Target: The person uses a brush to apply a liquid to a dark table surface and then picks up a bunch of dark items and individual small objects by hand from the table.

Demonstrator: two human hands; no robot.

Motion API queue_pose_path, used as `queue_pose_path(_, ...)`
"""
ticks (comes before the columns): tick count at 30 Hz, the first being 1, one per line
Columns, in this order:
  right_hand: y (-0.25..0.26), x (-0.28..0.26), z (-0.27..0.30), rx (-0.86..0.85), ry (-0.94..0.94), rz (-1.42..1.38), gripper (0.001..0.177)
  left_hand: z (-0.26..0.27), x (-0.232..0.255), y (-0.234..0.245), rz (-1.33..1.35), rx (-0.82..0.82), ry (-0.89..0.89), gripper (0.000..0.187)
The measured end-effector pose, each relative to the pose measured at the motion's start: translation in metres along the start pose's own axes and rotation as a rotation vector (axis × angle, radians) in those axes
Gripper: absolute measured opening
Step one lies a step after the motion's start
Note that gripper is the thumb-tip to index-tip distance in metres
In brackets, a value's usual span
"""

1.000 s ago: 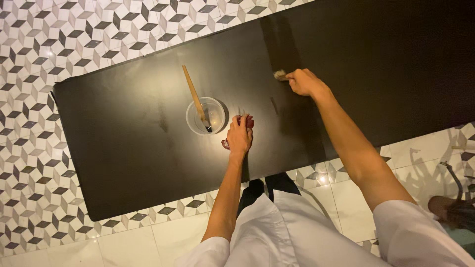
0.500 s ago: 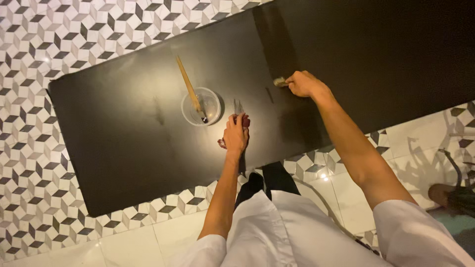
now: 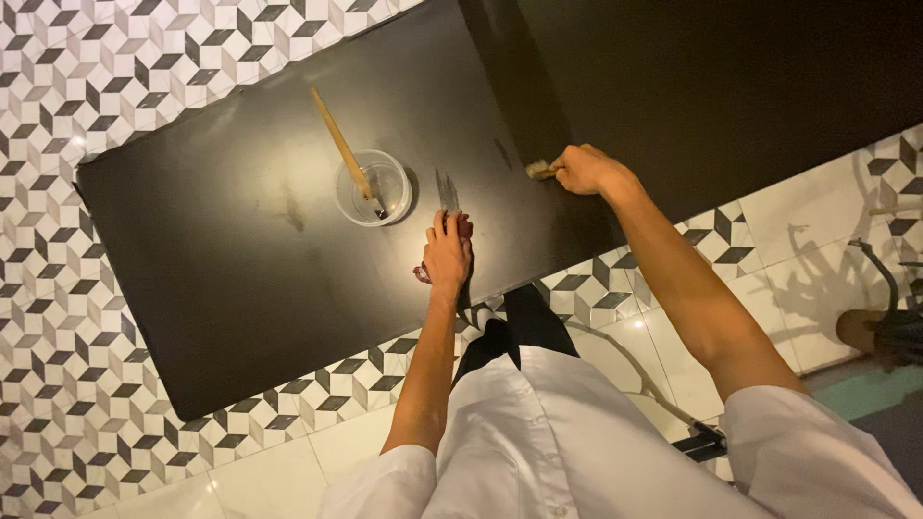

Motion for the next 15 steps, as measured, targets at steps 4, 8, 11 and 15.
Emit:
queue_pose_path(4,-0.005,0.005,0.017,0.007,0.009,-0.03,0.042,0.008,0.003,0.004,0.032,0.017,-0.007,0.063)
queue_pose_path(8,-0.012,0.008,0.034,0.023,0.003,-0.043,0.04,0.012,0.004,0.004,0.008,-0.009,0.0,0.063)
queue_pose_path(11,-0.019,0.011,0.043,0.007,0.012,-0.043,0.041,0.014,0.002,0.001,-0.01,-0.012,-0.007,0.062)
queue_pose_path(15,-0.028,0.022,0.049,-0.012,-0.015,-0.083,0.04,0.015,0.002,0.001,-0.018,-0.027,-0.009,0.062)
Point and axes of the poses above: each hand's wrist, its own z-axis away from the middle knuckle, its own y-axis out of the back of the hand, x = y × z, the point moved 2 cm from there along -z, towards the middle knuckle, and after that the axes turned 4 degrees about -z, right-handed, at the moved point
